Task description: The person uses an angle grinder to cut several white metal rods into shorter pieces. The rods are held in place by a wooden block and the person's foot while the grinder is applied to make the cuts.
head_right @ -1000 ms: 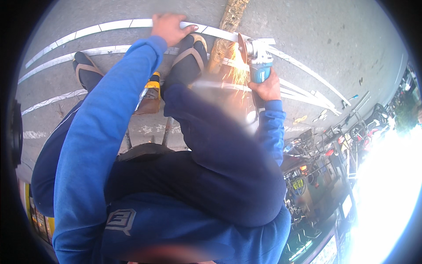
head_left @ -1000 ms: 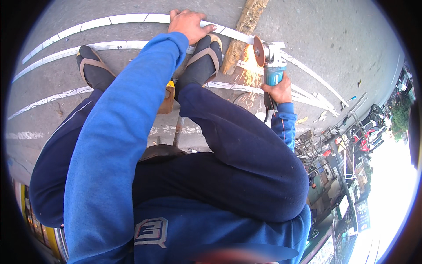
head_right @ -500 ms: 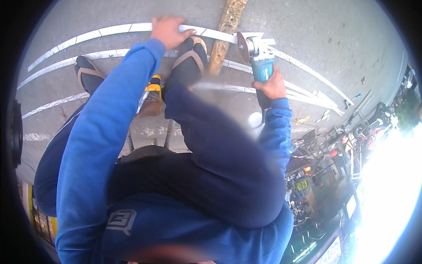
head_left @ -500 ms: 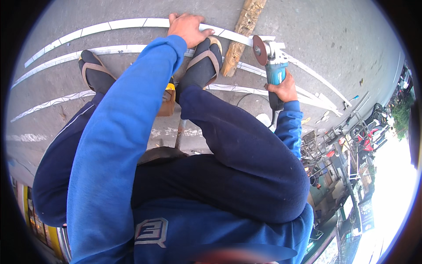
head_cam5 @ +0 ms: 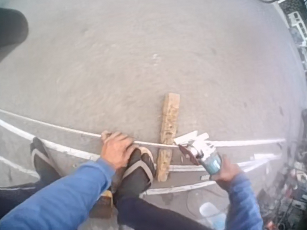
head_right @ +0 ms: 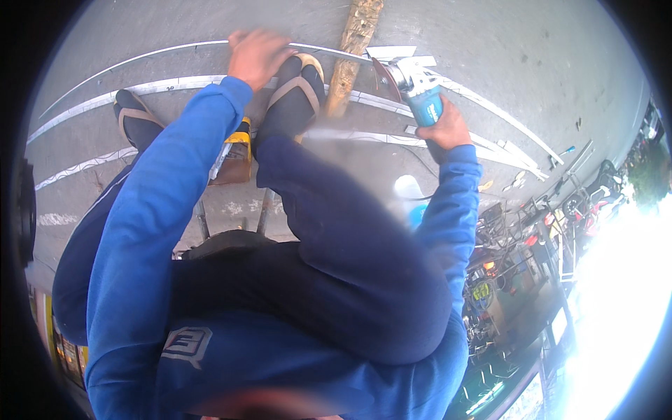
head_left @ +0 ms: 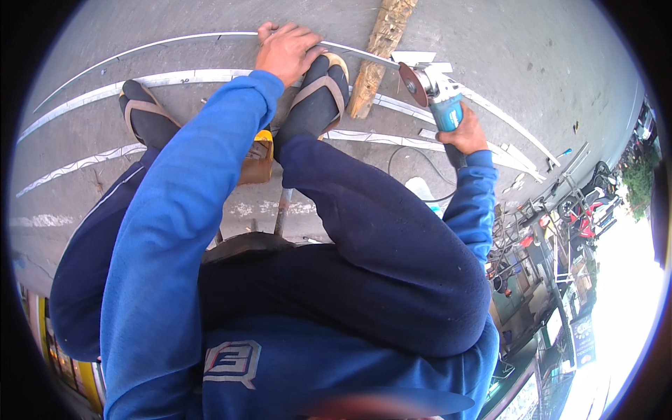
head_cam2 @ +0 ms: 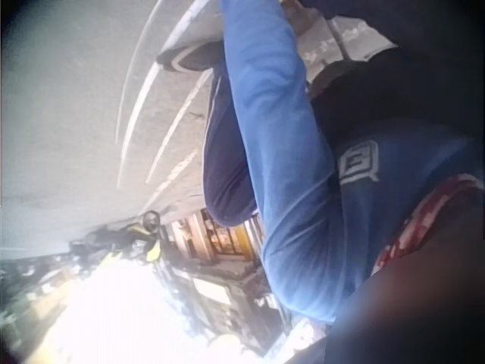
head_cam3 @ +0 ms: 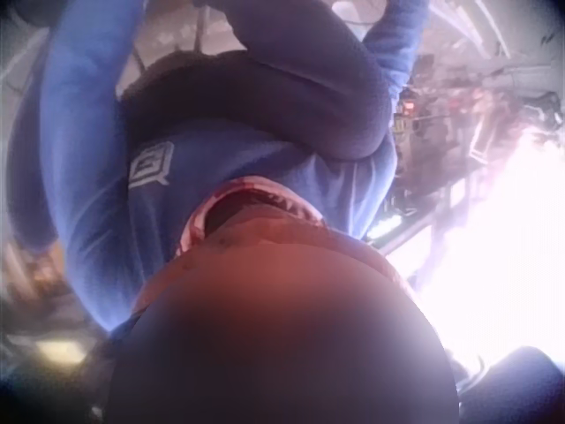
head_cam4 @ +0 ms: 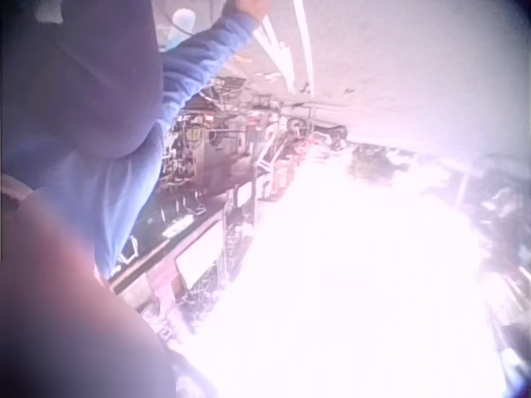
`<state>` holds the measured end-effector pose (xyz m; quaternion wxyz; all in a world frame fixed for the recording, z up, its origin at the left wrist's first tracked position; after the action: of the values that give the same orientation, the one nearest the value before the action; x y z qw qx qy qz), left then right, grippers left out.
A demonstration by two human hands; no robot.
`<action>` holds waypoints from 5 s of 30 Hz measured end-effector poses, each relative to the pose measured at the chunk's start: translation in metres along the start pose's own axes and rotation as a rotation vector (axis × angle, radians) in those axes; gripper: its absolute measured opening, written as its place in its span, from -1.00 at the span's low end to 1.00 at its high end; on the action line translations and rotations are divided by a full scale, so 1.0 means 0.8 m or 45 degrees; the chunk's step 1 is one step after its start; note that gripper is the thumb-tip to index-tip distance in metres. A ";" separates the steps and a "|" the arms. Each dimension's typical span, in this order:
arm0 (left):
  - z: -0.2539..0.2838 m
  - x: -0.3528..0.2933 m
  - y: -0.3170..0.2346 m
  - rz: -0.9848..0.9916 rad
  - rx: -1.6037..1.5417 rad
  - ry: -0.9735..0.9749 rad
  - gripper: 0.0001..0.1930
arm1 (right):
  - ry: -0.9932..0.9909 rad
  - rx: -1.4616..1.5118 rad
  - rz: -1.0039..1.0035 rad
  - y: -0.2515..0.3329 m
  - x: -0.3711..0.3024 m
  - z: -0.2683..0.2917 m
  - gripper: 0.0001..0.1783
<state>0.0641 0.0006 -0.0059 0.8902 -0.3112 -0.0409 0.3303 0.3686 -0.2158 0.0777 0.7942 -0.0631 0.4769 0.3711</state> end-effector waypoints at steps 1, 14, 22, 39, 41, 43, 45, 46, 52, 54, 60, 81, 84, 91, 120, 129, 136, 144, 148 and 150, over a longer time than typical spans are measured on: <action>-0.001 -0.001 0.000 0.000 0.000 0.004 -0.81 | 0.046 -0.024 0.000 0.003 0.001 0.009 -0.10; -0.005 0.002 0.002 0.022 0.030 0.025 -0.81 | 0.292 -0.232 -0.034 0.013 0.042 0.046 -0.07; -0.003 0.002 0.000 -0.025 0.031 -0.051 -0.80 | 0.400 -0.246 -0.063 0.001 0.050 0.052 -0.03; 0.003 0.004 0.001 0.000 0.012 0.012 -0.81 | 0.322 -0.131 -0.035 0.005 0.036 0.035 -0.09; 0.003 0.005 0.001 0.004 0.022 0.030 -0.81 | 0.293 -0.098 -0.017 0.009 0.031 0.033 -0.07; 0.003 0.005 0.001 0.017 0.021 0.043 -0.81 | 0.284 -0.094 -0.029 0.011 0.029 0.033 -0.05; 0.003 0.004 -0.002 0.018 0.044 0.032 -0.81 | 0.297 -0.125 -0.049 0.011 0.028 0.035 -0.04; 0.003 0.005 -0.002 0.028 0.063 0.032 -0.81 | 0.316 -0.155 -0.060 0.011 0.028 0.035 -0.03; 0.006 0.004 -0.002 0.024 0.009 0.010 -0.78 | 0.207 -0.164 0.016 0.019 0.022 0.038 -0.05; 0.007 0.004 -0.003 0.016 0.030 -0.005 -0.78 | 0.226 -0.164 -0.003 0.019 0.023 0.036 -0.07; 0.007 0.003 -0.004 0.010 -0.004 -0.013 -0.79 | 0.234 -0.160 0.001 0.021 0.016 0.035 -0.09; -0.006 -0.037 -0.005 -0.005 -0.057 0.046 -0.67 | -0.245 0.494 -0.150 -0.019 -0.071 -0.076 -0.23; 0.000 -0.031 -0.006 -0.009 -0.057 0.065 -0.71 | -0.276 0.508 -0.145 -0.014 -0.066 -0.089 -0.25; 0.012 -0.005 -0.011 0.015 0.003 0.145 -0.81 | -0.358 0.670 -0.227 -0.003 -0.067 -0.110 -0.28; 0.001 0.051 -0.026 0.119 -0.233 0.448 -0.68 | -0.599 0.807 -0.349 0.043 -0.095 -0.102 -0.24; 0.058 0.056 -0.006 -0.032 -0.212 0.289 -0.64 | -0.880 1.333 -0.500 -0.004 -0.139 -0.186 -0.49; 0.027 0.021 0.051 0.182 0.162 0.564 -0.50 | -0.973 1.424 -0.564 0.013 -0.130 -0.262 -0.45; 0.009 0.020 0.046 0.328 0.017 0.498 -0.42 | -0.909 1.128 -0.471 0.043 -0.088 -0.242 -0.33; 0.010 0.016 0.051 0.340 0.069 0.482 -0.38 | -0.851 1.100 -0.434 0.050 -0.085 -0.237 -0.32; 0.008 0.016 0.053 0.339 0.062 0.500 -0.38 | -0.804 1.112 -0.498 0.052 -0.088 -0.240 -0.30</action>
<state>0.0485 0.0368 -0.0272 0.8369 -0.3504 0.1826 0.3788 0.1865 -0.3107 0.0421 0.9045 0.2977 0.3049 -0.0132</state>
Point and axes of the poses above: each hand's wrist, its own x-axis towards the middle knuckle, its own z-axis out of the back of the hand, y = z × x, the point moved 7 cm from there along x, towards the middle knuckle, and after that the axes turned 6 degrees about y, right-handed, at the moved point
